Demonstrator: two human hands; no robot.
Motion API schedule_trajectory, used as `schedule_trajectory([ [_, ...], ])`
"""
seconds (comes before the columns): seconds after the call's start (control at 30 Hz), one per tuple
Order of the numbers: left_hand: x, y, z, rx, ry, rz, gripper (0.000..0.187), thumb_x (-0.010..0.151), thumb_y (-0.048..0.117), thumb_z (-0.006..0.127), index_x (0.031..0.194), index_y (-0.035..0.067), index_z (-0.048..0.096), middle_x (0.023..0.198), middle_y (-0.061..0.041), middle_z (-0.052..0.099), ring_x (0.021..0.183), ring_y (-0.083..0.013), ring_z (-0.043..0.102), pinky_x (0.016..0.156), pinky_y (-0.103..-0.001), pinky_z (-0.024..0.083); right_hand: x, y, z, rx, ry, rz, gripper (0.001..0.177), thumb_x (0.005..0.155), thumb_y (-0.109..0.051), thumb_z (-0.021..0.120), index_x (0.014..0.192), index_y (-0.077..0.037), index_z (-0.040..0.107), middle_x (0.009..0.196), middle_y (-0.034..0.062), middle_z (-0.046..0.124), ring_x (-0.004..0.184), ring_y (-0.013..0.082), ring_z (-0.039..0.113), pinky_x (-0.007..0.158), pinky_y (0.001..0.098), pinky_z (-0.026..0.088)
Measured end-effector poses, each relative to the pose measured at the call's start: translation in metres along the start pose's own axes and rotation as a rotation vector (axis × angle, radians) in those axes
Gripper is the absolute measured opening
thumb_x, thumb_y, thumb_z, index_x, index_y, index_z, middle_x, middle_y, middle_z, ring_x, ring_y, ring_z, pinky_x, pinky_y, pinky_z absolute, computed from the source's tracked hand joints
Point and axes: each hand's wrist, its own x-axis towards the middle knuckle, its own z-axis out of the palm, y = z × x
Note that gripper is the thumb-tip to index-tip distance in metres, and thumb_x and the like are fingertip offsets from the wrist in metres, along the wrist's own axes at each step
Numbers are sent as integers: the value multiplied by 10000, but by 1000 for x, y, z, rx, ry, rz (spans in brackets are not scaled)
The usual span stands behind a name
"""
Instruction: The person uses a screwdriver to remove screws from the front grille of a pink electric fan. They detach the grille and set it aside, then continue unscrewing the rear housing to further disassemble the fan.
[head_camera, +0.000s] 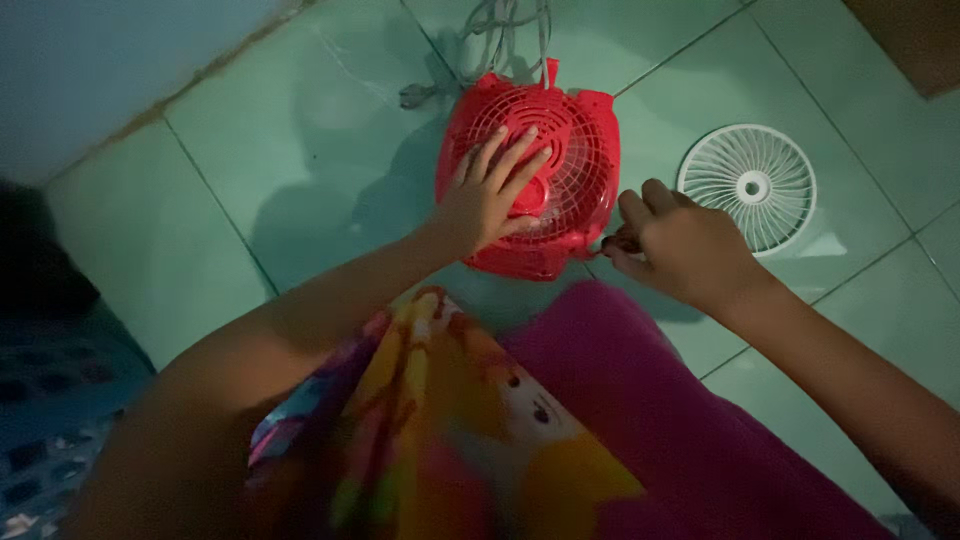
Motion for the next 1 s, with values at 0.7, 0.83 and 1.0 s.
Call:
schedule_trajectory([
  [0.7, 0, 0, 5, 44, 6, -37, 1026, 862, 657, 746, 1655, 215, 269, 1713, -80, 172, 1561, -388, 200, 1202, -629, 340, 2, -6, -13, 105, -239, 123, 411, 829, -423, 749, 1077, -106, 661, 781, 81, 716, 640, 263, 735, 538, 411, 602],
  [0.83, 1, 2, 3, 67, -40, -39, 1027, 856, 666, 740, 1644, 205, 271, 1702, -97, 170, 1551, -395, 192, 1193, -636, 321, 1, -3, -13, 177, -175, 54, 447, 705, -294, 748, 1119, -152, 658, 873, 117, 670, 688, 284, 729, 511, 430, 602],
  [1.0, 1, 0, 3, 39, -50, -44, 1014, 891, 680, 720, 1662, 199, 269, 1718, -94, 167, 1562, -392, 190, 1197, -620, 324, 2, -9, -17, 18, -294, 185, 455, 940, -510, 664, 1146, -109, 607, 856, 96, 714, 709, 276, 742, 564, 418, 606],
])
